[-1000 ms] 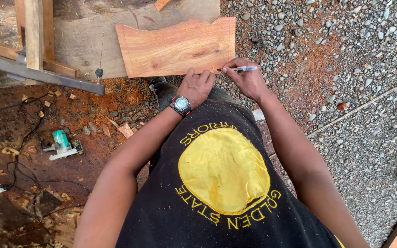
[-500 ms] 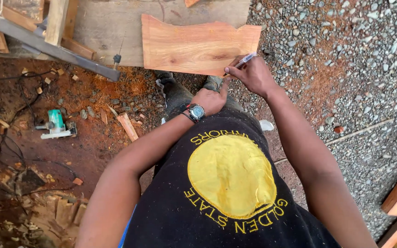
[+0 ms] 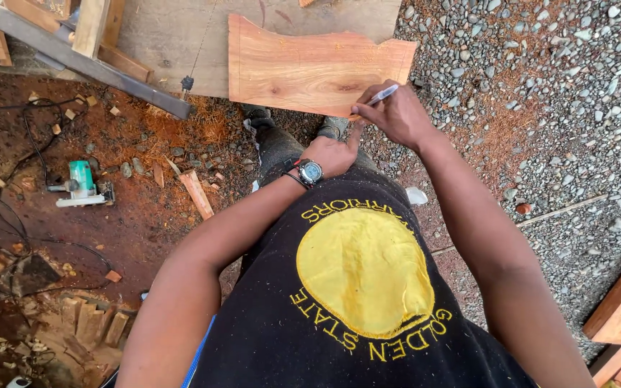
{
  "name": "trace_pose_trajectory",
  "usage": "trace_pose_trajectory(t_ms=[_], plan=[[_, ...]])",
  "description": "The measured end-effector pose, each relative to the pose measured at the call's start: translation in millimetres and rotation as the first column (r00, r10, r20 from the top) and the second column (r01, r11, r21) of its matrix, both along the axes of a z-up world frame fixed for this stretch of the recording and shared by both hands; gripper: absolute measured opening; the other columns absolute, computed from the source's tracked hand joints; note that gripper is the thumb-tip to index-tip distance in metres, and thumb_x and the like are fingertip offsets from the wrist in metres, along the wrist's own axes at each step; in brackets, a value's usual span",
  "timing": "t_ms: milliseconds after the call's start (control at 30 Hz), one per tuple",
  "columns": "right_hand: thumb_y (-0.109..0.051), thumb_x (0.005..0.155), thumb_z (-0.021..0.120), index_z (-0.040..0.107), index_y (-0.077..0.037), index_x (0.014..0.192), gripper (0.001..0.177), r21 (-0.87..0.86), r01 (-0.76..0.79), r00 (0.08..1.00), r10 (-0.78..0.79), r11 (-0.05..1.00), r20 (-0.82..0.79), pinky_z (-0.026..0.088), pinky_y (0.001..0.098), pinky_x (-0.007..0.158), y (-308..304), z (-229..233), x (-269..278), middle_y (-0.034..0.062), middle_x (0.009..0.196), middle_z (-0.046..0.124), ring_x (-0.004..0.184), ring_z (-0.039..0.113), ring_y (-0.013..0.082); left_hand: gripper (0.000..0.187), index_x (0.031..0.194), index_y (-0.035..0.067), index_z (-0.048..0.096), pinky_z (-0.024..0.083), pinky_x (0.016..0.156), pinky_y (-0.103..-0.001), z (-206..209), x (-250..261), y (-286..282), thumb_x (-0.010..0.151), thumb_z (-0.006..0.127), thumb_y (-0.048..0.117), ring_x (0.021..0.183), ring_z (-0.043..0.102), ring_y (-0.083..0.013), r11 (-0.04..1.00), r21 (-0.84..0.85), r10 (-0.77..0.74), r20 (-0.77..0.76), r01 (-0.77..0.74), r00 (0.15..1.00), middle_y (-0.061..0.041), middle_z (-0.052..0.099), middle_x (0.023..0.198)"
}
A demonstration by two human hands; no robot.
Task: The person marks a piece of wood with a pen while holding it on a workbench. They then lift the wood to inspect it and place it back down to continue marking.
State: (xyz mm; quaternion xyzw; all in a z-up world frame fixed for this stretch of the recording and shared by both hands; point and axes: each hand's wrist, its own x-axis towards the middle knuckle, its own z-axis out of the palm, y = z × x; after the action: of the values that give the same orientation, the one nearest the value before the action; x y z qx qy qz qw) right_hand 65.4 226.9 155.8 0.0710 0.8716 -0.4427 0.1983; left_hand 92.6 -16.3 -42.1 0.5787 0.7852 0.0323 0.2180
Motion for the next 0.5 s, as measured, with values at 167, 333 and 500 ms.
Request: trace_pose_trajectory(t_ms=[167,333,500], plan=[[-0.038,0.126,0.082,0.093,-0.013,0.128,0.027,0.058,-0.029,0.998,0.026,0.998,0.051,0.062,0.0614,0.104,20,-20,9,0.0332,0.116,0.085,0.113,0.084,0.0510,0.079,0.178,-0.022,0.037,0.057,0.044,-0.055,15,-6,-1,0.108,0.056,0.008,0.058,0.079,-0.0302,0.999,0.036,0.001,-0.010,0.000,1.000,-0.012,0.082,0.072],[-0.036,0.128,0.082,0.092,-0.009,0.129,0.029,0.033,0.010,0.997,-0.012,0.999,0.081,0.063,0.0639,0.106,14,4,0,0.0329,0.118,0.085,0.111,0.083,0.0495,0.083,0.182,-0.023,0.031,0.059,0.046,-0.057,22,-12,-3,0.108,0.056,0.007,0.058,0.078,-0.0298,0.996,0.091,-0.009,-0.061,0.015,0.998,-0.011,0.081,0.071],[-0.029,0.126,0.083,0.092,-0.007,0.125,0.024,0.093,0.048,0.997,-0.054,0.995,0.061,0.067,0.0602,0.103,26,-3,14,0.0281,0.115,0.089,0.110,0.085,0.0457,0.063,0.171,-0.002,0.064,0.066,0.065,-0.050,43,-33,3,0.109,0.061,0.010,0.074,0.086,-0.0308,0.991,0.129,0.039,-0.039,-0.034,0.998,-0.006,0.086,0.090]])
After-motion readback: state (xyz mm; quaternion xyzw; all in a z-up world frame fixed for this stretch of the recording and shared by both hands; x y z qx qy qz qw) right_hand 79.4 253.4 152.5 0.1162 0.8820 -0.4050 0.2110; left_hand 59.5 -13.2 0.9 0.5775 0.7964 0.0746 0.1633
